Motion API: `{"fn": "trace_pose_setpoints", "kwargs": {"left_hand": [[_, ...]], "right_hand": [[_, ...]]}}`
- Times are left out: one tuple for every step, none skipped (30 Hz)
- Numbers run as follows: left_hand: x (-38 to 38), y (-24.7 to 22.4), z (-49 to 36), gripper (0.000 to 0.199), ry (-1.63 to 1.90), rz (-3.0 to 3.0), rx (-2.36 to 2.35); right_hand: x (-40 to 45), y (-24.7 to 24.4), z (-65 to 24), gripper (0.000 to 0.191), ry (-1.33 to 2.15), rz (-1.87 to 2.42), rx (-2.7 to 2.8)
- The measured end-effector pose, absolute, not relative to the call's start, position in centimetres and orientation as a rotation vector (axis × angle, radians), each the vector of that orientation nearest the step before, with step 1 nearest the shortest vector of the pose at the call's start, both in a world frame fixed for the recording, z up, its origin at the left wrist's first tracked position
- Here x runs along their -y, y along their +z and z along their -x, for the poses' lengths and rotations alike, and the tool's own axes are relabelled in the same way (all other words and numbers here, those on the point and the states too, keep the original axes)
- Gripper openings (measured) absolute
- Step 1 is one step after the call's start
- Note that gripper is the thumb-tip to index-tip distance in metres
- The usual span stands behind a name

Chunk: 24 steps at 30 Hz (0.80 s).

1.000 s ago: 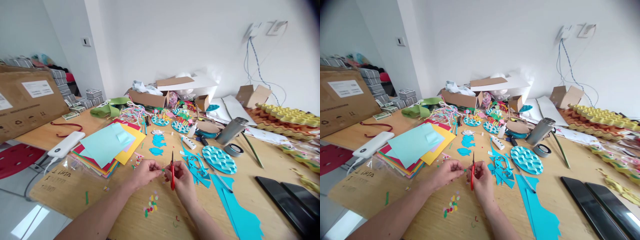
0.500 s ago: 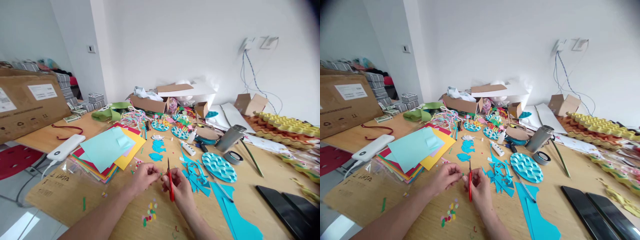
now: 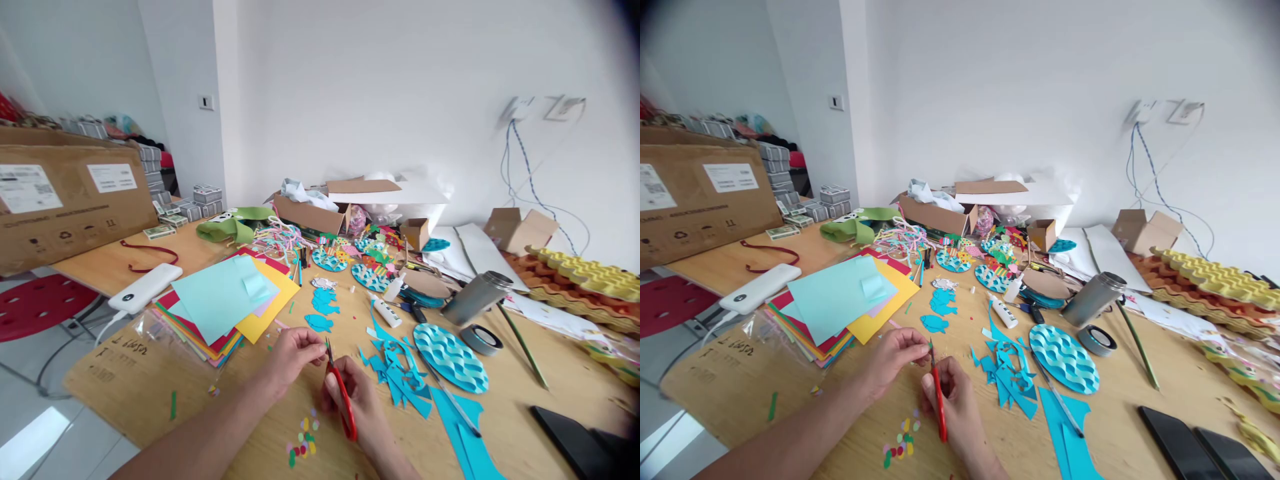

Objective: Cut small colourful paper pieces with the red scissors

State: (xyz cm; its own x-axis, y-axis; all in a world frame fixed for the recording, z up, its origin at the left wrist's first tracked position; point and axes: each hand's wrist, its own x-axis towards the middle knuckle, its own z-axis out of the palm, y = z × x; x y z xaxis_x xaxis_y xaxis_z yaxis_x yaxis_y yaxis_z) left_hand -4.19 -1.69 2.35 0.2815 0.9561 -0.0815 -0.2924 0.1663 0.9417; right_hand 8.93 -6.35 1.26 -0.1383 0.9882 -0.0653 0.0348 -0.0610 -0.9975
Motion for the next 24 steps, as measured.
{"fn": "trace_pose_setpoints", "kwargs": {"left_hand": [[1.7,2.3,4.1,0.015,1.061,-1.002,-0.843],[1.7,2.3,4.1,0.014,1.063,-1.004,-0.843],[1.8,2.2,4.1,0.013,1.065,-1.006,-0.844],[1.8,2.2,4.0,0.012,1.066,-1.007,-0.845],[1.8,2.1,4.0,0.012,1.067,-1.007,-0.845],[1.8,2.1,4.0,0.011,1.069,-1.006,-0.844],[1.8,2.1,4.0,0.011,1.07,-1.004,-0.84],[1.8,2.0,4.0,0.011,1.072,-1.001,-0.834],[1.7,2.0,4.0,0.011,1.074,-0.998,-0.827],[1.8,2.0,4.0,0.011,1.076,-0.996,-0.82],[1.8,2.0,4.0,0.011,1.076,-0.992,-0.816],[1.8,2.0,4.0,0.011,1.077,-0.986,-0.813],[1.8,2.1,4.0,0.011,1.076,-0.979,-0.811],[1.8,2.1,3.9,0.011,1.077,-0.972,-0.81],[1.8,2.1,3.9,0.011,1.079,-0.966,-0.808],[1.8,2.1,3.9,0.011,1.079,-0.962,-0.806],[1.9,2.1,3.9,0.011,1.081,-0.961,-0.806],[1.9,2.1,3.9,0.011,1.083,-0.96,-0.807],[1.9,2.1,3.9,0.011,1.083,-0.961,-0.81],[1.8,2.0,3.9,0.011,1.083,-0.961,-0.813],[1.8,2.0,3.9,0.011,1.082,-0.961,-0.813],[1.8,2.0,3.9,0.011,1.081,-0.96,-0.811],[1.8,1.9,3.9,0.012,1.081,-0.958,-0.809],[1.8,1.9,3.9,0.012,1.079,-0.956,-0.807]], "right_hand": [[6.4,1.3,-8.9,0.039,1.348,1.207,1.313],[6.4,1.3,-9.0,0.039,1.351,1.203,1.32],[6.4,1.2,-9.0,0.039,1.356,1.196,1.324],[6.4,1.1,-9.0,0.039,1.363,1.188,1.325],[6.4,1.0,-9.1,0.039,1.373,1.18,1.322],[6.4,0.8,-9.1,0.038,1.386,1.172,1.319],[6.4,0.7,-9.2,0.038,1.398,1.163,1.314],[6.4,0.6,-9.2,0.037,1.408,1.155,1.307],[6.4,0.5,-9.2,0.036,1.415,1.149,1.3],[6.4,0.4,-9.2,0.036,1.416,1.148,1.292],[6.4,0.4,-9.1,0.036,1.416,1.148,1.284],[6.4,0.4,-9.1,0.036,1.414,1.15,1.278],[6.4,0.4,-9.1,0.036,1.413,1.151,1.273],[6.5,0.4,-9.1,0.036,1.414,1.154,1.268],[6.5,0.4,-9.1,0.036,1.414,1.156,1.263],[6.5,0.4,-9.1,0.037,1.416,1.159,1.257],[6.5,0.4,-9.1,0.037,1.418,1.163,1.251],[6.5,0.3,-9.1,0.037,1.419,1.167,1.245],[6.5,0.3,-9.1,0.037,1.42,1.171,1.24],[6.5,0.2,-9.1,0.037,1.418,1.175,1.237],[6.5,0.2,-9.1,0.037,1.416,1.18,1.234],[6.5,0.1,-9.1,0.037,1.411,1.186,1.232],[6.4,0.0,-9.0,0.037,1.406,1.193,1.231],[6.4,0.0,-9.0,0.037,1.401,1.199,1.23]]}}
